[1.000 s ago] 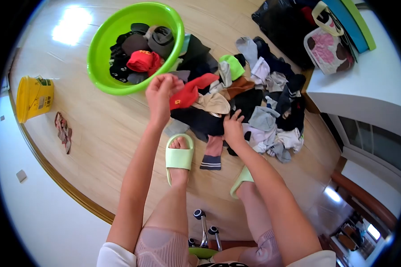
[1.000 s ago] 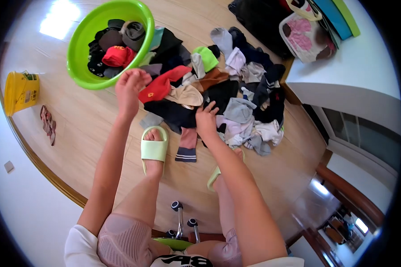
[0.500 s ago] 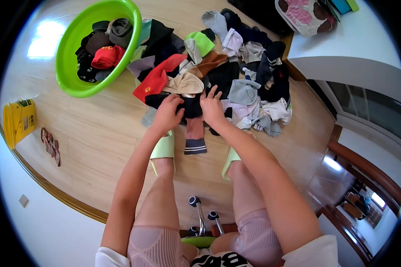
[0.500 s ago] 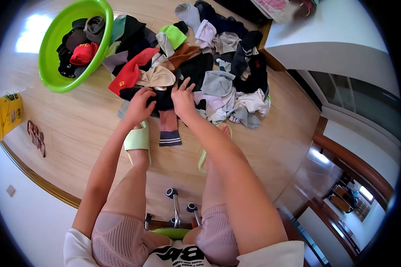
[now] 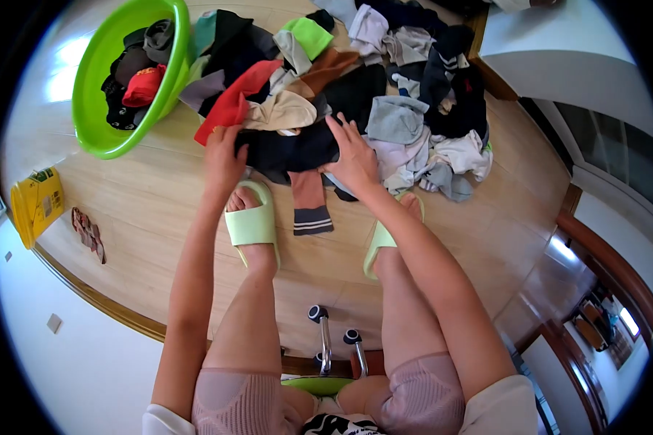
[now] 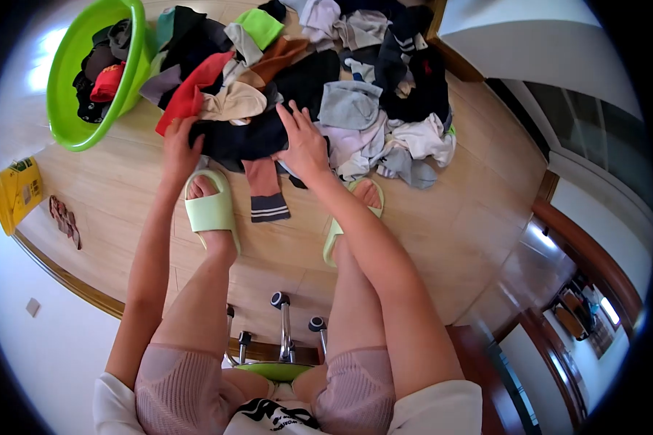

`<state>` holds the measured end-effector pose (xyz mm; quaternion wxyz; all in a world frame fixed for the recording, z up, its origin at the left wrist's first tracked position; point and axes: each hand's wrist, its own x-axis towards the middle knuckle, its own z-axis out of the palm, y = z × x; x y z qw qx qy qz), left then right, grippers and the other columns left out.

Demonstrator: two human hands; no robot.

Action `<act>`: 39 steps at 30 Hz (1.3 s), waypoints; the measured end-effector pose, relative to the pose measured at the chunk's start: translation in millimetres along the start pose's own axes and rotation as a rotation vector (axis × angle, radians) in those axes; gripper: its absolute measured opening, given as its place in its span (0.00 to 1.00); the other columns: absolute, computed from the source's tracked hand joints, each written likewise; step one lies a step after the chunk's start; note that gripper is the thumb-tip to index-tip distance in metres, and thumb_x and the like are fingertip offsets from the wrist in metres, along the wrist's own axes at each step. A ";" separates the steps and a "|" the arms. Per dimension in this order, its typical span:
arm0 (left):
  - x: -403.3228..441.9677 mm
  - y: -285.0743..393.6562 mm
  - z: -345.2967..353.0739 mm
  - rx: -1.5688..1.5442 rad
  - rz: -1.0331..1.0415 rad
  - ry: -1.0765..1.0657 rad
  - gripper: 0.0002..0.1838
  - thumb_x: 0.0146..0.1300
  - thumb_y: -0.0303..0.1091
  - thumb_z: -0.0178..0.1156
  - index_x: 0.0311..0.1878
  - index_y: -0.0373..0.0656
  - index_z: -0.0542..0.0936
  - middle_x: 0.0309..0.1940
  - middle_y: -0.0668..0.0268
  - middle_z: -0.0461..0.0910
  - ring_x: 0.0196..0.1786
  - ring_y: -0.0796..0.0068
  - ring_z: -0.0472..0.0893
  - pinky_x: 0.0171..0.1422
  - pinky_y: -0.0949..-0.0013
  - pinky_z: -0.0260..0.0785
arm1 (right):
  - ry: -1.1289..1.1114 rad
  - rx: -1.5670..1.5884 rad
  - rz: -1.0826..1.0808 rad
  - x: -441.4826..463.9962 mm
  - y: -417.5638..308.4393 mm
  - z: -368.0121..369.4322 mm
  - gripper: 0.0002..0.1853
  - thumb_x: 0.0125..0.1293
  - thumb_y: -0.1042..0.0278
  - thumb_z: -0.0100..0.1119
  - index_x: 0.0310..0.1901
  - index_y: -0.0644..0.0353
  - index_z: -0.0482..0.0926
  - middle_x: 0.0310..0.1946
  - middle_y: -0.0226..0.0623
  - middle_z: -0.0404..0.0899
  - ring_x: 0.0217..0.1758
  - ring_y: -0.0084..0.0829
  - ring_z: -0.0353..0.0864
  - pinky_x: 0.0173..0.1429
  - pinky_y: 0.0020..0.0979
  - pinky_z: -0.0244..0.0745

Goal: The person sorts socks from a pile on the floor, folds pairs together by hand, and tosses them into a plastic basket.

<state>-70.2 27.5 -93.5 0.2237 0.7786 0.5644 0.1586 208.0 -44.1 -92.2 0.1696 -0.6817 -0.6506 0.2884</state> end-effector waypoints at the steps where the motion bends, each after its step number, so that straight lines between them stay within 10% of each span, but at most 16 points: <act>1: 1.0 -0.3 -3.5 0.000 -0.002 0.024 0.20 0.54 0.23 0.66 0.52 0.42 0.79 0.46 0.51 0.77 0.53 0.44 0.76 0.60 0.52 0.68 | 0.040 0.029 -0.016 0.6 3.1 -4.1 0.59 0.36 0.64 0.84 0.74 0.47 0.60 0.72 0.40 0.68 0.72 0.49 0.69 0.68 0.41 0.74; 9: -0.3 -18.7 -17.7 -0.072 -0.081 0.023 0.10 0.52 0.22 0.68 0.39 0.40 0.83 0.45 0.54 0.78 0.51 0.51 0.77 0.58 0.55 0.70 | -0.266 0.515 0.097 30.8 27.1 -41.2 0.51 0.46 0.56 0.83 0.73 0.54 0.65 0.58 0.54 0.80 0.57 0.37 0.83 0.57 0.33 0.78; 17: -5.4 -9.1 -34.9 -0.520 -0.161 0.076 0.05 0.60 0.23 0.65 0.36 0.39 0.78 0.41 0.62 0.80 0.47 0.69 0.78 0.56 0.67 0.68 | -0.102 0.481 0.272 43.8 22.6 -10.2 0.21 0.49 0.57 0.77 0.41 0.61 0.85 0.38 0.41 0.87 0.41 0.36 0.87 0.46 0.35 0.80; 21: -6.4 -8.5 -49.0 -1.056 -0.498 -0.003 0.04 0.71 0.27 0.61 0.38 0.43 0.76 0.34 0.75 0.78 0.36 0.89 0.75 0.44 0.81 0.67 | -0.136 0.770 0.300 31.2 32.1 -24.9 0.16 0.52 0.66 0.75 0.39 0.61 0.80 0.32 0.32 0.82 0.34 0.24 0.80 0.40 0.29 0.76; 29: -8.4 28.5 -47.2 -1.249 -0.589 -0.271 0.06 0.73 0.28 0.58 0.51 0.42 0.78 0.40 0.72 0.80 0.40 0.86 0.79 0.44 0.79 0.73 | -0.301 1.111 0.417 -21.7 59.8 -90.3 0.15 0.57 0.79 0.68 0.41 0.56 0.73 0.35 0.21 0.73 0.38 0.14 0.72 0.44 0.19 0.69; 35: -20.0 7.8 0.6 -0.779 -0.623 -0.204 0.07 0.71 0.28 0.60 0.49 0.38 0.80 0.41 0.68 0.81 0.41 0.82 0.80 0.45 0.75 0.75 | 0.043 0.455 0.330 -38.8 91.7 -67.8 0.16 0.58 0.71 0.71 0.47 0.61 0.78 0.41 0.39 0.85 0.34 0.29 0.85 0.42 0.31 0.81; 39: -4.8 0.1 -6.0 -0.202 -0.125 0.137 0.11 0.65 0.26 0.63 0.50 0.39 0.80 0.44 0.62 0.81 0.48 0.67 0.81 0.49 0.67 0.76 | 0.127 0.394 0.329 -27.6 80.7 -70.0 0.14 0.58 0.70 0.71 0.44 0.61 0.79 0.37 0.38 0.85 0.35 0.30 0.86 0.41 0.31 0.80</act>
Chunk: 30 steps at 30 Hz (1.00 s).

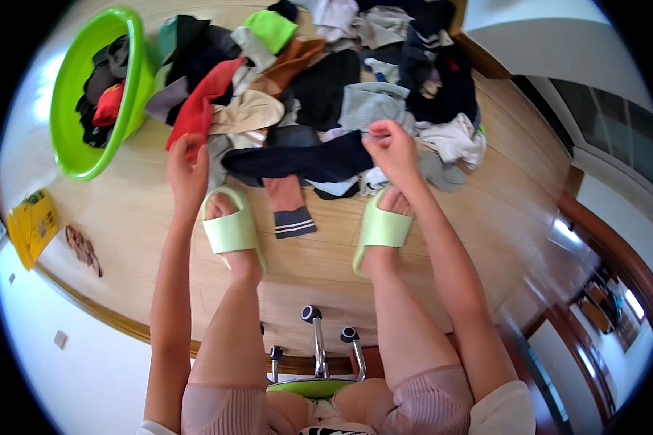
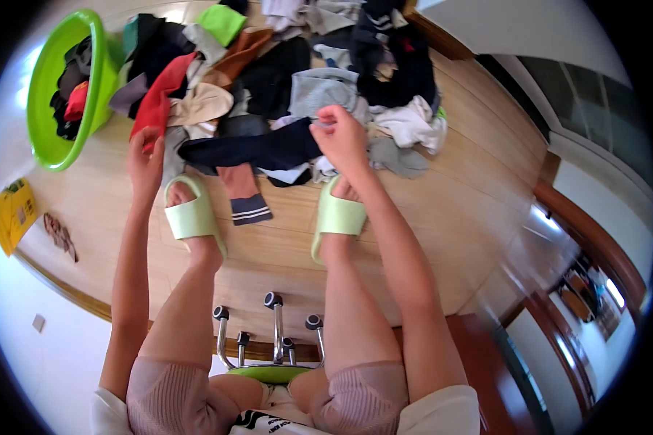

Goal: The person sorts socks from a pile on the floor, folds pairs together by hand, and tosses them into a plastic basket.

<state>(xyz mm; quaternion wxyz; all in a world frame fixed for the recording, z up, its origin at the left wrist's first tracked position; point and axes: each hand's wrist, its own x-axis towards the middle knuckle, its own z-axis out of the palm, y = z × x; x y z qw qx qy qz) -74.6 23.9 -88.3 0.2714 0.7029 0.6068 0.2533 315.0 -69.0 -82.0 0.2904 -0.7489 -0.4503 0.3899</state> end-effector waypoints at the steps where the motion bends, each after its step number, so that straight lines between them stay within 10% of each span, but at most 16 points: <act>1: 10.7 18.2 -3.4 -0.022 -0.058 0.037 0.14 0.64 0.26 0.64 0.53 0.40 0.79 0.48 0.58 0.80 0.50 0.61 0.80 0.51 0.65 0.76 | 0.019 -0.030 -0.050 3.0 0.0 3.3 0.14 0.59 0.71 0.70 0.45 0.61 0.79 0.39 0.39 0.85 0.34 0.32 0.86 0.41 0.31 0.80; 14: 14.7 52.9 33.0 0.179 0.259 -0.203 0.24 0.58 0.20 0.57 0.58 0.51 0.81 0.45 0.58 0.77 0.45 0.52 0.81 0.47 0.54 0.75 | -0.081 -0.063 -0.112 1.3 -42.2 19.8 0.08 0.64 0.75 0.65 0.44 0.62 0.81 0.40 0.34 0.85 0.32 0.22 0.83 0.36 0.26 0.77; 26: 35.5 62.6 20.2 0.202 0.367 -0.108 0.21 0.57 0.28 0.65 0.56 0.45 0.81 0.60 0.49 0.72 0.58 0.45 0.72 0.64 0.51 0.66 | -0.089 -0.059 -0.258 8.6 -57.0 39.7 0.10 0.59 0.77 0.64 0.42 0.60 0.79 0.40 0.42 0.78 0.36 0.42 0.83 0.42 0.39 0.78; 30: 62.8 70.0 28.7 0.168 0.275 -0.025 0.20 0.58 0.28 0.65 0.56 0.43 0.80 0.62 0.48 0.71 0.61 0.44 0.71 0.65 0.51 0.66 | -0.019 -0.121 -0.344 25.6 -59.5 38.2 0.12 0.59 0.76 0.65 0.45 0.59 0.78 0.45 0.43 0.77 0.51 0.46 0.80 0.54 0.41 0.76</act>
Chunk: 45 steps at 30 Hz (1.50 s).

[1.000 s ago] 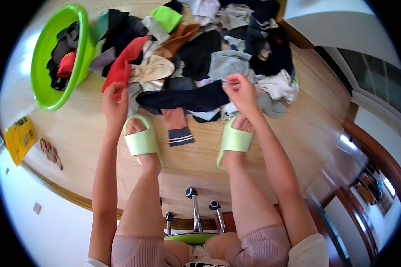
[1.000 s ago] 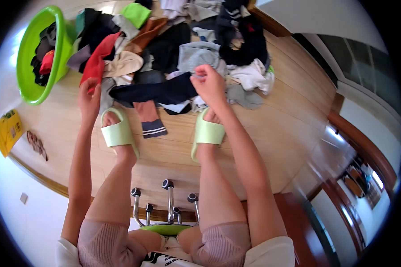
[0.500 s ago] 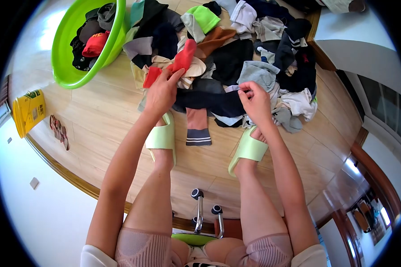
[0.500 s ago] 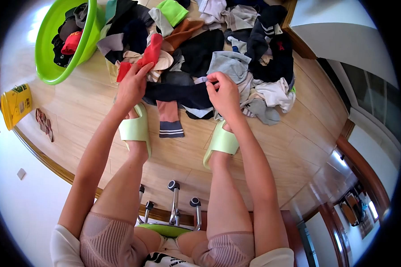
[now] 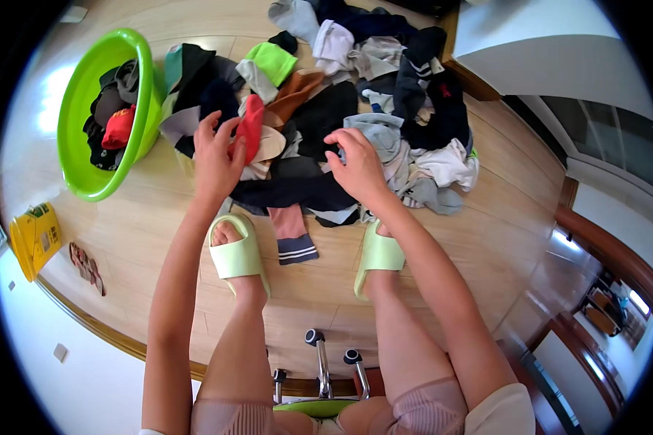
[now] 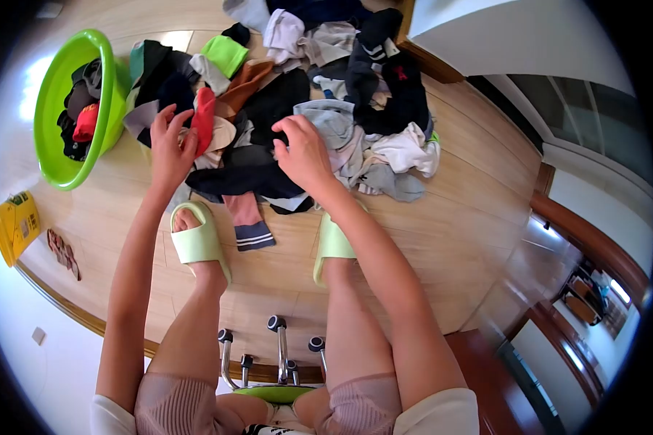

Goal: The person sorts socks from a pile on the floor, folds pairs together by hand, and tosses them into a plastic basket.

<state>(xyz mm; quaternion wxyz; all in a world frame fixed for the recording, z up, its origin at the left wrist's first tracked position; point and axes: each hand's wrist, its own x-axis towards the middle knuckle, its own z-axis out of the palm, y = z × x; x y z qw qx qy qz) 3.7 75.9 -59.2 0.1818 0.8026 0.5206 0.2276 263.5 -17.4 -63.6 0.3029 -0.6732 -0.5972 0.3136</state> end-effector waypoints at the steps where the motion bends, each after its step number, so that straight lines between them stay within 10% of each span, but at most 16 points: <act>1: 4.4 5.8 1.0 -0.020 0.020 -0.017 0.21 0.59 0.29 0.65 0.57 0.44 0.80 0.62 0.49 0.71 0.61 0.46 0.71 0.66 0.52 0.66 | 0.035 -0.029 -0.040 3.7 2.1 0.2 0.13 0.59 0.76 0.65 0.46 0.59 0.78 0.48 0.43 0.77 0.54 0.47 0.78 0.57 0.41 0.75; 14: 10.6 46.2 43.3 0.202 0.037 -0.456 0.57 0.39 0.47 0.81 0.76 0.66 0.63 0.79 0.52 0.49 0.78 0.41 0.53 0.73 0.32 0.53 | 0.304 -0.096 -0.068 45.1 31.7 -17.9 0.21 0.58 0.74 0.66 0.55 0.60 0.78 0.57 0.49 0.75 0.62 0.51 0.74 0.67 0.42 0.69; 26: 20.1 61.8 43.0 0.267 -0.032 -0.513 0.56 0.36 0.44 0.83 0.74 0.64 0.67 0.78 0.51 0.50 0.78 0.40 0.53 0.72 0.31 0.54 | 0.492 0.196 -0.019 141.2 69.6 -32.8 0.19 0.62 0.71 0.59 0.55 0.64 0.79 0.55 0.49 0.78 0.60 0.47 0.77 0.65 0.40 0.71; 35: 23.4 59.3 40.0 0.241 -0.022 -0.516 0.55 0.37 0.46 0.82 0.74 0.62 0.67 0.78 0.48 0.50 0.77 0.38 0.54 0.72 0.30 0.53 | 0.340 0.560 0.431 216.2 109.5 -24.3 0.26 0.73 0.67 0.56 0.71 0.59 0.69 0.67 0.41 0.73 0.67 0.31 0.71 0.66 0.30 0.67; 40: 23.6 38.5 37.7 -0.086 0.052 -0.336 0.42 0.42 0.31 0.78 0.66 0.49 0.75 0.71 0.47 0.61 0.72 0.42 0.64 0.74 0.47 0.60 | 0.305 0.548 0.064 189.3 58.0 -15.5 0.18 0.73 0.72 0.52 0.62 0.62 0.79 0.44 0.26 0.76 0.37 0.15 0.71 0.42 0.19 0.71; 45: 26.6 28.6 28.9 -0.646 -0.248 -0.036 0.36 0.52 0.22 0.71 0.66 0.39 0.72 0.58 0.56 0.75 0.60 0.63 0.77 0.64 0.64 0.71 | -0.101 0.752 0.064 102.5 -22.4 20.3 0.12 0.74 0.69 0.56 0.52 0.64 0.84 0.37 0.25 0.80 0.36 0.14 0.75 0.41 0.19 0.72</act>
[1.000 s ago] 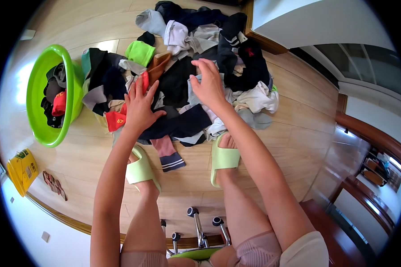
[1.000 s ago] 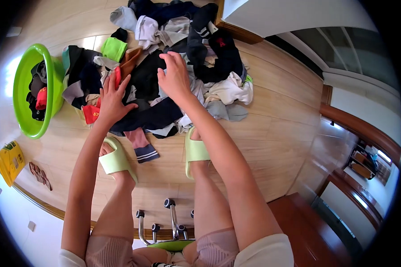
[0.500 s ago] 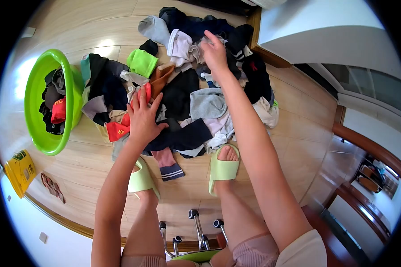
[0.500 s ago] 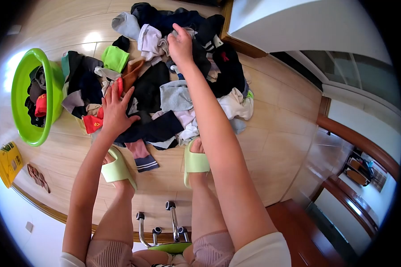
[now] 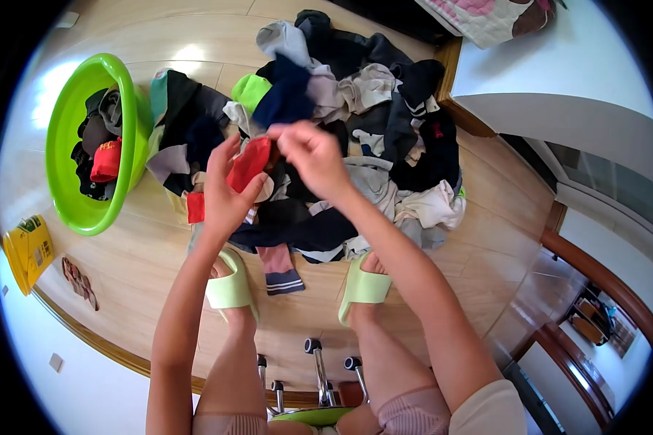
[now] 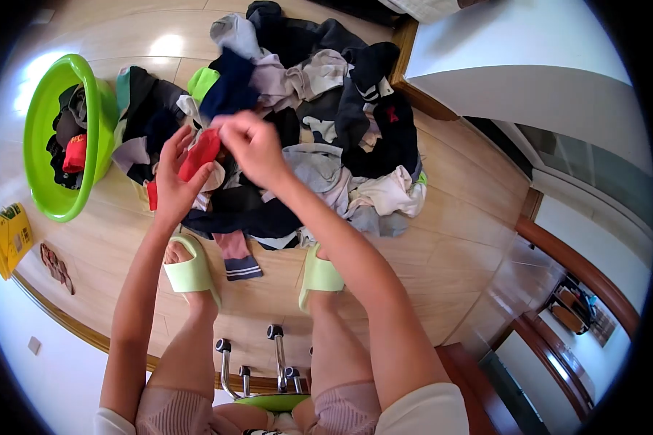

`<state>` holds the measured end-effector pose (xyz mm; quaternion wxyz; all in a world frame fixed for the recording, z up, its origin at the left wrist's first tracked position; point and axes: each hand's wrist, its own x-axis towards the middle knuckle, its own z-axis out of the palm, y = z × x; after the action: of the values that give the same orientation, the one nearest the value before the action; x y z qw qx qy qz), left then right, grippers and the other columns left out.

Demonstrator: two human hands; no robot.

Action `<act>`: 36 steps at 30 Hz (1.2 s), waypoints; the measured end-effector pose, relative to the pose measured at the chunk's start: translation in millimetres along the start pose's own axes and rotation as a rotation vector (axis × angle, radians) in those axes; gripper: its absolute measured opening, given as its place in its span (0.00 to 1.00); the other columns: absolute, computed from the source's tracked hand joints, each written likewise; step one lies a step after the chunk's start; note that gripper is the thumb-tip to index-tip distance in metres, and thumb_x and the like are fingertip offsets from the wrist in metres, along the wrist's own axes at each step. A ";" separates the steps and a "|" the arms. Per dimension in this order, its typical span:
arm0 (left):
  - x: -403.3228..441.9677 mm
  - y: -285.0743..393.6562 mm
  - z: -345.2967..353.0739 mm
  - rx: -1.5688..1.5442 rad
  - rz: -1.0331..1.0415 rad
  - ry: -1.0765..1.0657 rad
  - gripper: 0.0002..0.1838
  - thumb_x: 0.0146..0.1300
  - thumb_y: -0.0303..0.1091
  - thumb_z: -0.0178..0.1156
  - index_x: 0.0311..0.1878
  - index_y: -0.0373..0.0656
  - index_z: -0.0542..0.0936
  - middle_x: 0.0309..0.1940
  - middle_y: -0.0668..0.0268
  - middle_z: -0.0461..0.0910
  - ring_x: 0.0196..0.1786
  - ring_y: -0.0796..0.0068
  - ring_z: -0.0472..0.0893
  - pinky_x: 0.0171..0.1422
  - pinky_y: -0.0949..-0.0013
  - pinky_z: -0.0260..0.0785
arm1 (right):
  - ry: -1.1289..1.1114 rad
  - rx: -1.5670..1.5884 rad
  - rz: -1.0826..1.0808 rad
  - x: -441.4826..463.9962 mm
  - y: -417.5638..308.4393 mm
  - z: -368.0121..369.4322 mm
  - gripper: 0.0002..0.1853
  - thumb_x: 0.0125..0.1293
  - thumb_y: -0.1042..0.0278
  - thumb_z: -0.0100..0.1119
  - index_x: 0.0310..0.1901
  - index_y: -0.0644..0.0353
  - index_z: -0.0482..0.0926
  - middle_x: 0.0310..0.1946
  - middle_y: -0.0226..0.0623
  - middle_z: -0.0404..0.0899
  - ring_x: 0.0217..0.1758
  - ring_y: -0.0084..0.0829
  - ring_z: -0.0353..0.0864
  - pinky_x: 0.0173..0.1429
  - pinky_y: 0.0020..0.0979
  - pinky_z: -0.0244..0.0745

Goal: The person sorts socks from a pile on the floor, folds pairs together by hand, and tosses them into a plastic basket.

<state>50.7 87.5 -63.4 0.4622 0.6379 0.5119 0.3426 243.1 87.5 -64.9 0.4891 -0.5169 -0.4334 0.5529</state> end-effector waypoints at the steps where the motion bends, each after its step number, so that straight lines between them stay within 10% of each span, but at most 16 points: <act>1: 1.2 6.5 -1.4 -0.104 -0.064 -0.016 0.35 0.53 0.21 0.71 0.66 0.39 0.72 0.57 0.58 0.76 0.59 0.67 0.77 0.64 0.64 0.71 | -0.067 0.013 0.044 -13.8 -1.5 10.7 0.11 0.72 0.71 0.59 0.50 0.66 0.85 0.37 0.25 0.81 0.37 0.13 0.76 0.41 0.19 0.73; 7: -11.0 -2.0 -1.5 -0.318 -0.167 -0.124 0.07 0.61 0.21 0.67 0.41 0.37 0.80 0.42 0.68 0.81 0.40 0.85 0.79 0.46 0.79 0.72 | -0.077 0.056 0.165 -41.2 0.6 21.9 0.08 0.67 0.70 0.64 0.41 0.66 0.84 0.34 0.34 0.87 0.35 0.19 0.84 0.40 0.25 0.79; 21: -47.3 5.6 -1.3 -0.287 -0.316 -0.104 0.05 0.62 0.18 0.63 0.39 0.36 0.78 0.32 0.72 0.80 0.36 0.84 0.79 0.44 0.79 0.72 | 0.077 -0.635 -0.116 -33.7 18.1 23.8 0.31 0.52 0.65 0.74 0.58 0.63 0.74 0.46 0.47 0.80 0.44 0.47 0.82 0.49 0.41 0.79; 26: -65.1 -5.5 -1.4 -0.156 -0.136 0.010 0.17 0.57 0.15 0.63 0.49 0.37 0.77 0.46 0.65 0.80 0.41 0.78 0.81 0.44 0.76 0.74 | -0.018 -0.642 -0.079 -45.3 22.8 24.7 0.17 0.54 0.70 0.72 0.45 0.62 0.80 0.32 0.35 0.79 0.32 0.29 0.78 0.39 0.31 0.76; 30: -72.0 30.1 -14.4 0.346 0.217 -0.025 0.34 0.43 0.15 0.64 0.59 0.45 0.77 0.62 0.56 0.73 0.64 0.53 0.72 0.67 0.57 0.67 | -0.230 -0.318 0.009 -75.8 -15.5 24.5 0.10 0.59 0.80 0.66 0.39 0.63 0.75 0.35 0.27 0.75 0.35 0.15 0.74 0.38 0.23 0.73; 31: -75.5 31.5 -17.5 0.290 0.164 -0.093 0.30 0.41 0.19 0.66 0.55 0.44 0.79 0.66 0.54 0.71 0.72 0.47 0.65 0.77 0.54 0.53 | -0.270 -0.244 0.045 -82.6 -24.9 23.2 0.09 0.58 0.79 0.65 0.39 0.63 0.75 0.34 0.29 0.75 0.34 0.16 0.76 0.39 0.23 0.75; 36: -86.2 20.1 -30.0 0.185 0.237 -0.129 0.10 0.46 0.22 0.63 0.35 0.37 0.77 0.63 0.54 0.74 0.67 0.53 0.71 0.69 0.59 0.62 | -0.233 -0.062 0.090 -93.8 -47.6 10.4 0.11 0.60 0.77 0.65 0.42 0.64 0.75 0.40 0.31 0.80 0.43 0.18 0.78 0.48 0.24 0.76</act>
<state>9.4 10.1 -31.2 0.3894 0.7544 0.4317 0.3046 236.0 2.0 -3.2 0.3940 -0.4828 -0.4805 0.6171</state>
